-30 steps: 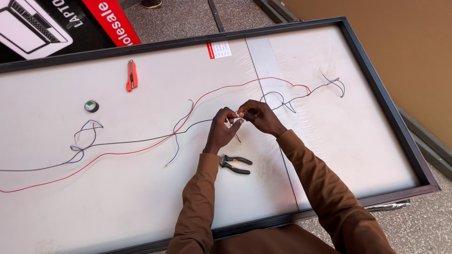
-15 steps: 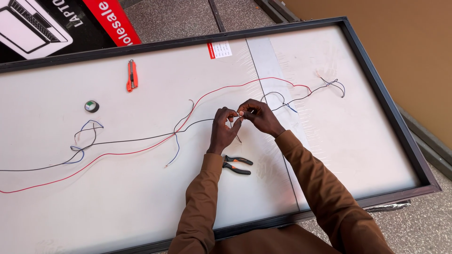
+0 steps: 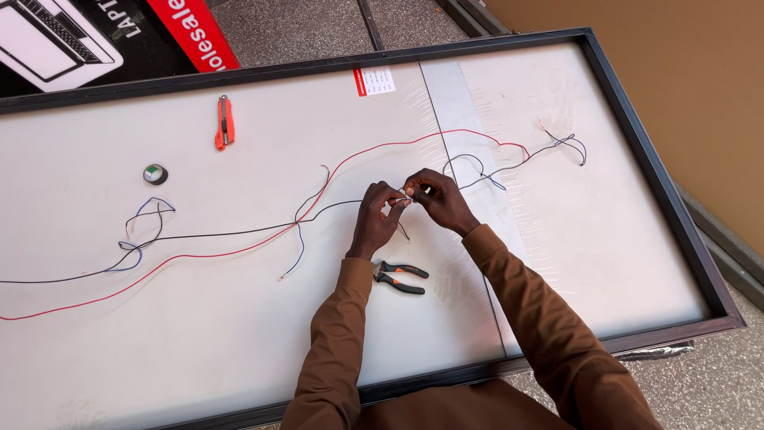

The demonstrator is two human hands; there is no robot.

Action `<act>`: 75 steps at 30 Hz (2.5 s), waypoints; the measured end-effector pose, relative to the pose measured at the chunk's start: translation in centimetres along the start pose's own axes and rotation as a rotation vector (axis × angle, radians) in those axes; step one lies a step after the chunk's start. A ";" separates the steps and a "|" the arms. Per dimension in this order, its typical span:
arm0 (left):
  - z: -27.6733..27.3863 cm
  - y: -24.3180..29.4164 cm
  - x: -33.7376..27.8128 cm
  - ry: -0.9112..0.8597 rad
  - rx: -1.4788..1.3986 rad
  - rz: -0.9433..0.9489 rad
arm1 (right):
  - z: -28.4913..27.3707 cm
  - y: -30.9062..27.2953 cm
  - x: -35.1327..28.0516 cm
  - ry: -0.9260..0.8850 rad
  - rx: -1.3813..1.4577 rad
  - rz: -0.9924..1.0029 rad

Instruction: Stripping insulation from wires and twisting the ends together to create electrical connections on a sign board.

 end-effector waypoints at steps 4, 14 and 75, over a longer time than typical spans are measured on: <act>-0.1 0.1 -0.1 -0.009 -0.006 -0.008 | 0.0 -4.2 -0.6 -0.028 -0.107 -0.119; 0.8 0.5 -0.3 0.032 0.075 0.091 | 0.4 -2.0 0.1 0.020 -0.025 -0.082; 1.1 -3.8 -4.2 -0.182 0.204 0.024 | 1.8 1.2 -0.6 -0.331 -0.127 0.488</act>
Point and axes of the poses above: each hand's wrist, its own x-axis towards the middle knuckle, its own z-axis out of the palm, y = z × x, the point moved 5 cm from there along x, towards the middle knuckle, and after that the axes turned 1 degree about -z, right-handed, at the moved point
